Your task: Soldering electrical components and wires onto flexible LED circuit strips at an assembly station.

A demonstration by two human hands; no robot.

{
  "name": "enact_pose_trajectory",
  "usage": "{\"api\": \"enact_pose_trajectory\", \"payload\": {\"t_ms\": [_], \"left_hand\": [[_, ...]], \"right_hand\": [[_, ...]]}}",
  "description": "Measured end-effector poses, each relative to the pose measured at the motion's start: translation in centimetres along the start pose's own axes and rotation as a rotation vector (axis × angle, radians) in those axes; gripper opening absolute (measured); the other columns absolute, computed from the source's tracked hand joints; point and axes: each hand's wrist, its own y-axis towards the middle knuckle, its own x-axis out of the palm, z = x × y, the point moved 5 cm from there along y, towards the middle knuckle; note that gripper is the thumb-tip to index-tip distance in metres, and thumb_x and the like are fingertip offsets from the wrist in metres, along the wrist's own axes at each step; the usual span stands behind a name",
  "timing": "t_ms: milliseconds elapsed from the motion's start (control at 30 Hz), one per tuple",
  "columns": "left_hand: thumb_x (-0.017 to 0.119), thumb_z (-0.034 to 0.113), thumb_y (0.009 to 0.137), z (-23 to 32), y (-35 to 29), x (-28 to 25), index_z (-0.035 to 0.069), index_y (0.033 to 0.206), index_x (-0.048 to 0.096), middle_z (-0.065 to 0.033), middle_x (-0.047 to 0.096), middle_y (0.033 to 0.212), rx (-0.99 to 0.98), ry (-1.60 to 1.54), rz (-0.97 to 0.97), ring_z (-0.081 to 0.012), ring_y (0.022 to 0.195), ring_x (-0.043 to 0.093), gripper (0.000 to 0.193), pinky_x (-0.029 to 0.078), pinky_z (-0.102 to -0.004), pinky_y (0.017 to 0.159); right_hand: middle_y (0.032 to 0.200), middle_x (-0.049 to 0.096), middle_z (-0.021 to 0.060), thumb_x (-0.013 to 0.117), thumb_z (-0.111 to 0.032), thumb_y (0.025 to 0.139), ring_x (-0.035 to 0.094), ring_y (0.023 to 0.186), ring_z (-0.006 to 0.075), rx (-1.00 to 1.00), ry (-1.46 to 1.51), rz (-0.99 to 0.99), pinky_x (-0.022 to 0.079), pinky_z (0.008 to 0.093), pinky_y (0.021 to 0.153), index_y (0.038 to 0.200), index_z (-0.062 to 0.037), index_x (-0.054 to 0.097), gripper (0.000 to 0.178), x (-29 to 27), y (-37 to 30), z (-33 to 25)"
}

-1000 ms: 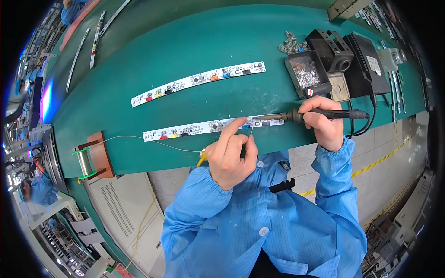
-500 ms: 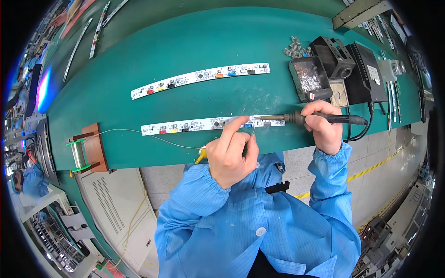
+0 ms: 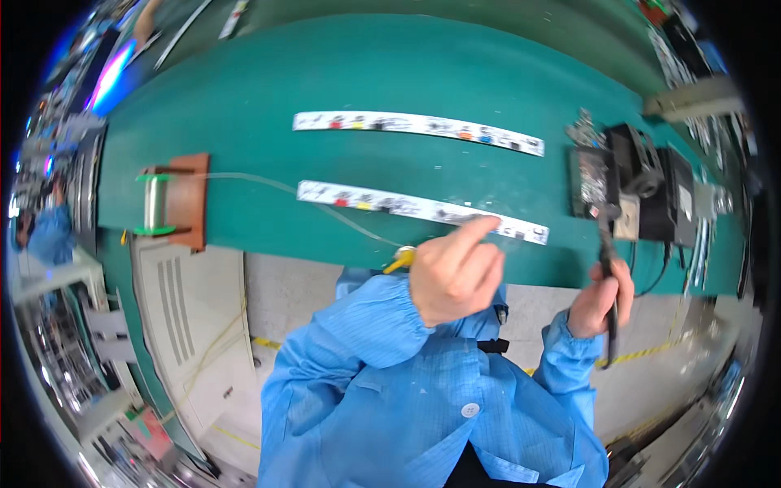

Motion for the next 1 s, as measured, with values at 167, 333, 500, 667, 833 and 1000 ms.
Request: {"api": "enact_pose_trajectory", "payload": {"t_ms": [167, 333, 500, 667, 833, 1000], "left_hand": [[0.071, 0.004, 0.064, 1.2, -0.2, -1.7, 0.002, 0.079, 0.064, -0.0148, 0.064, 0.098, 0.090, 0.025, 0.009, -0.0269, 0.078, 0.061, 0.016, 0.050, -0.0343, 0.066], [0.069, 0.002, 0.066, -0.8, 0.7, -9.9, 0.001, 0.084, 0.067, -0.0138, 0.063, 0.102, 0.053, 0.212, 0.130, -0.0276, 0.079, 0.060, 0.018, 0.049, -0.0360, 0.067], [0.068, 0.003, 0.071, -6.0, 0.6, -15.9, 0.001, 0.087, 0.066, -0.0117, 0.062, 0.100, -0.137, 0.594, 0.198, -0.0295, 0.085, 0.056, 0.016, 0.046, -0.0384, 0.071], [0.067, 0.001, 0.072, -7.9, -0.3, -15.7, -0.002, 0.092, 0.066, -0.0115, 0.060, 0.108, -0.255, 0.722, -0.003, -0.0295, 0.096, 0.053, 0.020, 0.042, -0.0402, 0.084], [0.068, -0.002, 0.074, -7.6, 0.1, -16.1, -0.002, 0.096, 0.066, -0.0129, 0.063, 0.104, -0.212, 0.516, 0.155, -0.0293, 0.092, 0.059, 0.022, 0.048, -0.0366, 0.080], [0.062, -0.003, 0.087, -9.4, -1.6, -16.9, -0.005, 0.099, 0.064, -0.0139, 0.067, 0.100, -0.614, -0.172, 0.340, -0.0149, 0.078, 0.065, 0.013, 0.054, -0.0251, 0.067]], "right_hand": [[0.100, 0.060, 0.0201, 0.056, -0.015, 0.091, 0.058, 0.090, 0.0277, -0.082, -0.390, -0.196, 0.047, 0.0395, 0.083, 0.114, 0.0081, 0.058, 0.032, 2.2, -0.9, 0.9], [0.114, 0.061, 0.0180, 0.060, 0.000, 0.087, 0.060, 0.103, 0.0233, 0.063, -0.245, -0.207, 0.047, 0.0326, 0.088, 0.124, 0.0037, 0.053, 0.038, 3.7, -0.8, 0.1], [0.114, 0.061, 0.0172, 0.063, 0.005, 0.083, 0.057, 0.087, 0.0154, 0.038, -0.312, -0.325, 0.048, 0.0293, 0.082, 0.126, 0.0020, 0.053, 0.044, 6.2, -0.5, -0.4], [0.113, 0.062, 0.0168, 0.064, 0.009, 0.081, 0.056, 0.082, 0.0128, 0.043, -0.285, -0.362, 0.049, 0.0270, 0.077, 0.126, 0.0023, 0.052, 0.047, 6.9, -0.7, -0.1], [0.112, 0.062, 0.0165, 0.066, 0.010, 0.079, 0.060, 0.090, 0.0157, 0.055, -0.253, -0.233, 0.050, 0.0287, 0.082, 0.125, 0.0018, 0.053, 0.048, 6.3, -0.5, -0.3], [0.107, 0.063, 0.0151, 0.068, 0.015, 0.074, 0.062, 0.095, 0.0214, -0.050, -0.191, -0.128, 0.049, 0.0327, 0.087, 0.116, 0.0011, 0.055, 0.047, 6.4, -0.2, -0.4]]}}
